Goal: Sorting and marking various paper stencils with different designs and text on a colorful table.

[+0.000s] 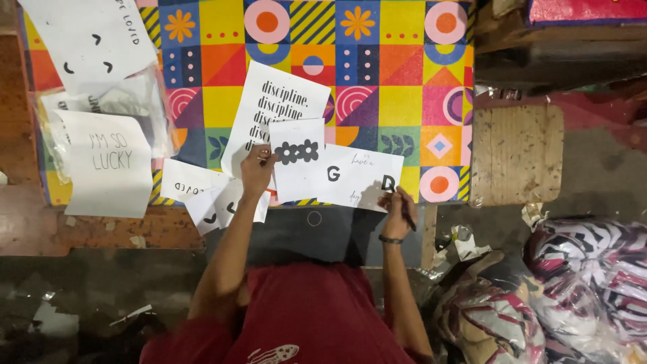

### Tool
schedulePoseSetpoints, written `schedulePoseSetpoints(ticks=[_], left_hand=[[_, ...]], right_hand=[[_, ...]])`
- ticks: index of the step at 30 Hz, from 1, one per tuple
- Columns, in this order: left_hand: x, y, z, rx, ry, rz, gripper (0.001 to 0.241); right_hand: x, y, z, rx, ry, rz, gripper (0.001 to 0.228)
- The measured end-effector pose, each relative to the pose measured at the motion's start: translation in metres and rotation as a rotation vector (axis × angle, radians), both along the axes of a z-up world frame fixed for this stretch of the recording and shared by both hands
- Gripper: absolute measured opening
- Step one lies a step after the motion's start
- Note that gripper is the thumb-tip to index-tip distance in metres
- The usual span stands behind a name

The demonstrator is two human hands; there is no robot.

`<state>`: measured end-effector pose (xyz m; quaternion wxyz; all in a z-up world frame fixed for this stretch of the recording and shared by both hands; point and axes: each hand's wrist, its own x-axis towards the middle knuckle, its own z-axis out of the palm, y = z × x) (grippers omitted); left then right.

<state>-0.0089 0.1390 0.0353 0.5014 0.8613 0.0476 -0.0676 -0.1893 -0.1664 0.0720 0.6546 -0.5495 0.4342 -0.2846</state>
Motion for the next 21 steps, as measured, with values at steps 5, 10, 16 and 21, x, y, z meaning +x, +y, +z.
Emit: schedulePoseSetpoints(ticks=[5,10,16,21], left_hand=[[0.012,-0.008,0.002,0.493,-0.101,0.017,0.037],[0.003,-0.081,0.035,0.453,-0.421,-0.264,0.031],[0.019,-0.156,-0.001,0.275,-0.653,-0.689,0.021],[0.035,-0.176,-0.015,0.252,-0.674,-0.804,0.045]], right_hand=[[-0.016,0.004,-0.02,0.003,0.0,0.052,0.01],[0.008,0.007,-0.009,-0.044,-0.033,0.122,0.008],[0.067,-0.005,-0.032,-0.094,-0.088,0.131,0.016],[0.083,-0.007,-0.081,-0.176,-0.019,0.161,0.013]])
